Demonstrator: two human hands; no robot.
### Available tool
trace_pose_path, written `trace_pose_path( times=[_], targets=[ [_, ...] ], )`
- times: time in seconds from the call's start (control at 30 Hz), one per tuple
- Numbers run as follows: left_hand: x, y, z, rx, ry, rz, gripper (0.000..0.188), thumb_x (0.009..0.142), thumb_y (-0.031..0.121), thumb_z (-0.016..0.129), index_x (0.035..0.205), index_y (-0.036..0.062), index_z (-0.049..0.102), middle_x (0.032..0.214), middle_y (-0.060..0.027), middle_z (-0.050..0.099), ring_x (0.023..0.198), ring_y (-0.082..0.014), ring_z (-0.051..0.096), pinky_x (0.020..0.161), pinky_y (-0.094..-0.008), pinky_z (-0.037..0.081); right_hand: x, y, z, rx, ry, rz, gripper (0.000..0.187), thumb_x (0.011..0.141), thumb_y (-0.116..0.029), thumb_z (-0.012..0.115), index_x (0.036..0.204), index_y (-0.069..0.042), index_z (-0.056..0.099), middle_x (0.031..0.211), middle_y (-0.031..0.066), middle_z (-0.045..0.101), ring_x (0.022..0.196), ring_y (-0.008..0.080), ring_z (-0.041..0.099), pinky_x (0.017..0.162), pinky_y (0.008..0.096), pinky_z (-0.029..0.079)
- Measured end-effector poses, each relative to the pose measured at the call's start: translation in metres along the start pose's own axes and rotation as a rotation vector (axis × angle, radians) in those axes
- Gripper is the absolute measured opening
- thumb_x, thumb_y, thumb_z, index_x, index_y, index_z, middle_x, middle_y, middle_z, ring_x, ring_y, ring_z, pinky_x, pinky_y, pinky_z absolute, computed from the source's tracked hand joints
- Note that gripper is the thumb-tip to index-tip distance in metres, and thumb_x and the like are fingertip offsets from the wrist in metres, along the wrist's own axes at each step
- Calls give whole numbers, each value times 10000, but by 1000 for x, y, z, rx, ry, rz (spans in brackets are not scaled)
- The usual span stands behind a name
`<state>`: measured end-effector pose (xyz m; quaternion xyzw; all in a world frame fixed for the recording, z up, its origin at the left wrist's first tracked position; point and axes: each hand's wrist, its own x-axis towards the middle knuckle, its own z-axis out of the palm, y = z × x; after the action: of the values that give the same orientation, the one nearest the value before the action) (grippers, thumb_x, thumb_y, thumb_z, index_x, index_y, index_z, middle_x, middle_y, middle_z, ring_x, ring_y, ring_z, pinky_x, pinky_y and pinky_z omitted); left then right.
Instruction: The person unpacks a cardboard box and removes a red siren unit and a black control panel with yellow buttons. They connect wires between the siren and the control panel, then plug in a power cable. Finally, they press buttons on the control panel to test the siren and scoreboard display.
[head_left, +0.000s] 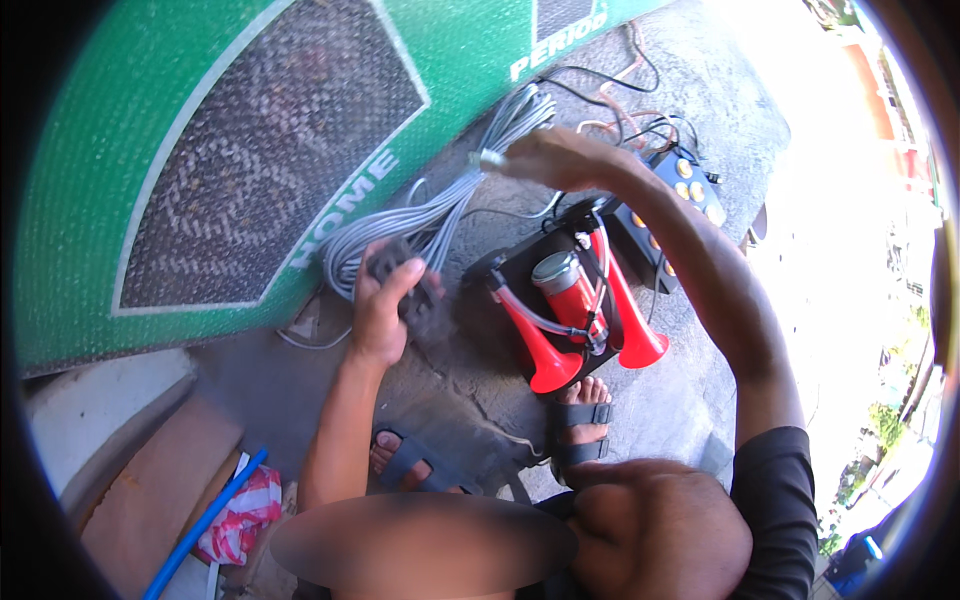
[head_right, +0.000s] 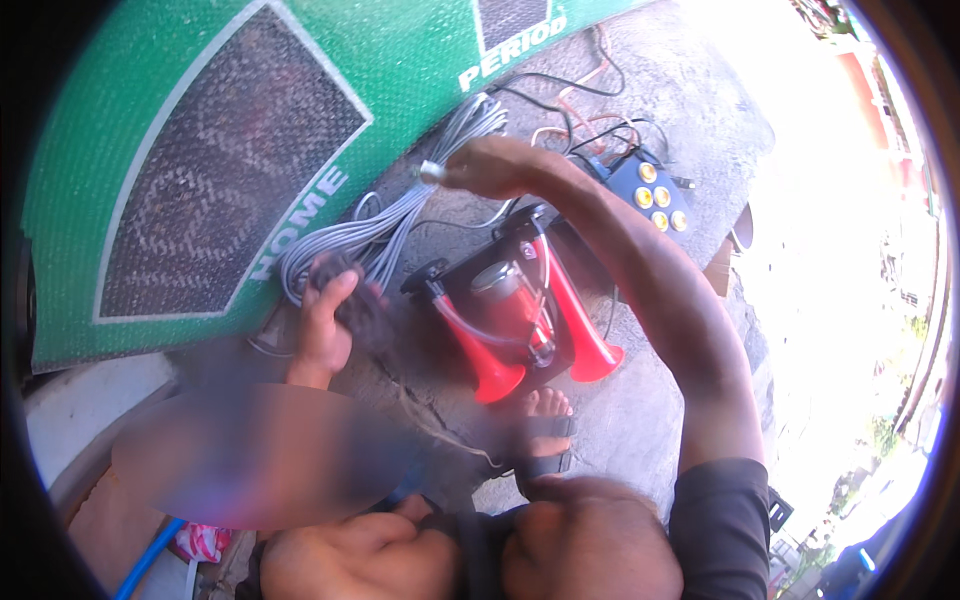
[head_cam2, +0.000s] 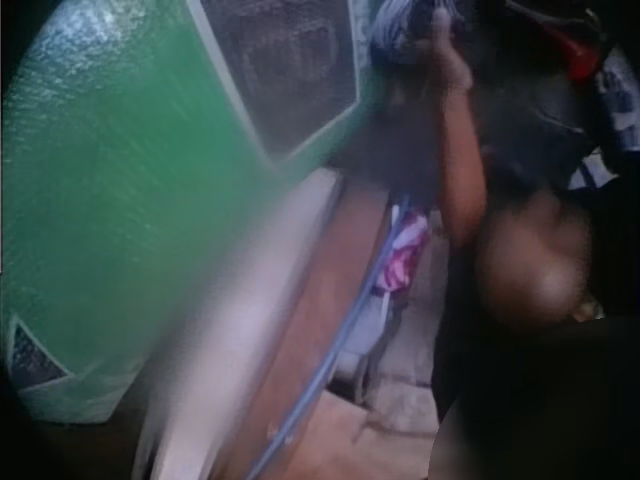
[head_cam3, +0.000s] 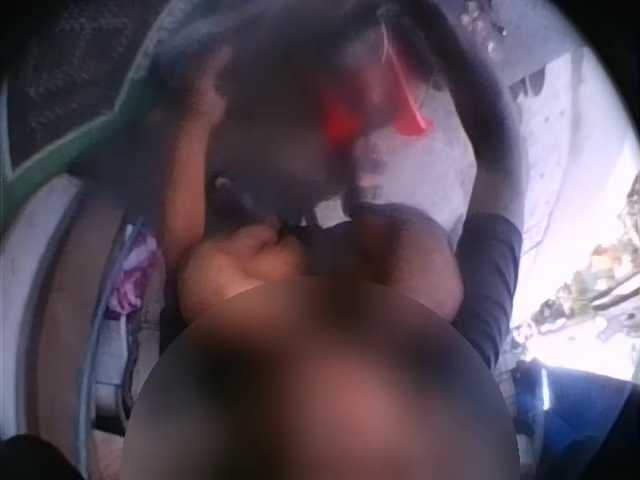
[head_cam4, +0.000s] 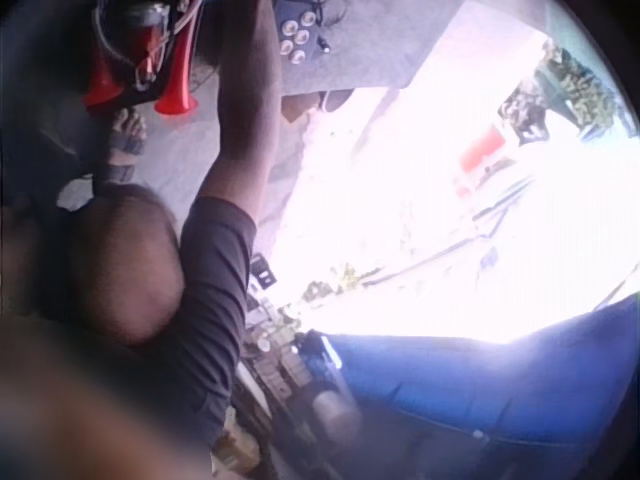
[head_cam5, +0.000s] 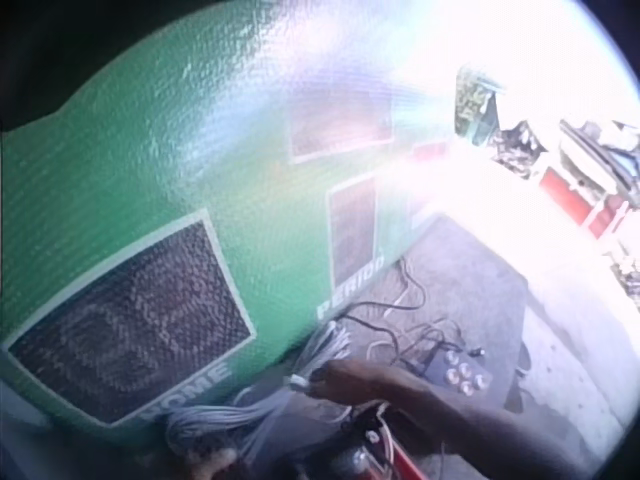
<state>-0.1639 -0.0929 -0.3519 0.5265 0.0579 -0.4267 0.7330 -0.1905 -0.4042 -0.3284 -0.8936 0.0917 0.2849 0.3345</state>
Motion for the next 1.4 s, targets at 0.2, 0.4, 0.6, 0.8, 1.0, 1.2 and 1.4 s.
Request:
trace_pose_path(
  times=[0.2,0.4,0.6,0.8,1.0,1.2,1.4],
  targets=[
    [-31,-44,-22,611,-18,128,743,948,653,583,1263,-10,470,1067,-172,561,916,-275,622,831,-378,500,-10,75,-12,167,697,48,416,983,-394,563,1165,-52,716,1094,212,721,1067,383,673,933,482,514],
    [-28,-83,-26,1041,10,393,862,951,750,446,1253,-57,462,1095,-269,538,1005,-404,552,930,-470,425,-56,167,-36,-101,598,560,400,858,-357,671,1179,-121,705,1068,216,725,1059,380,686,925,491,524],
    [-31,-79,-25,1171,31,364,796,1003,643,451,1376,-60,429,975,-217,587,843,-373,615,783,-470,483,-106,199,-28,-133,611,744,330,859,-199,576,1137,-148,746,1067,170,740,1047,382,693,892,472,543],
    [-31,-71,-18,1258,24,377,706,1022,514,515,1440,-47,416,956,-208,615,849,-381,636,786,-486,493,-89,175,-17,-139,844,380,531,899,-344,610,1360,-81,640,1336,165,656,1173,334,665,1048,438,493],
    [-45,-24,20,1400,17,268,635,965,314,657,1449,-32,434,1028,-217,660,918,-376,675,815,-473,517,-46,139,-31,210,674,430,288,909,-301,592,942,-62,750,955,179,745,901,333,712,856,465,529],
    [-20,70,67,1449,-287,440,507,920,179,698,1358,-25,544,1017,-175,681,921,-294,693,810,-421,539,-138,124,-100,1172,978,-24,253,950,-171,642,1089,41,650,758,39,589,834,199,679,785,351,565],
    [47,90,171,1288,-430,638,501,925,239,695,1326,-31,561,1156,-221,694,1075,-370,681,945,-453,523,-179,81,-108,1108,807,-57,360,960,-292,673,1179,-8,645,916,44,602,889,172,679,709,227,524]
  ],
)
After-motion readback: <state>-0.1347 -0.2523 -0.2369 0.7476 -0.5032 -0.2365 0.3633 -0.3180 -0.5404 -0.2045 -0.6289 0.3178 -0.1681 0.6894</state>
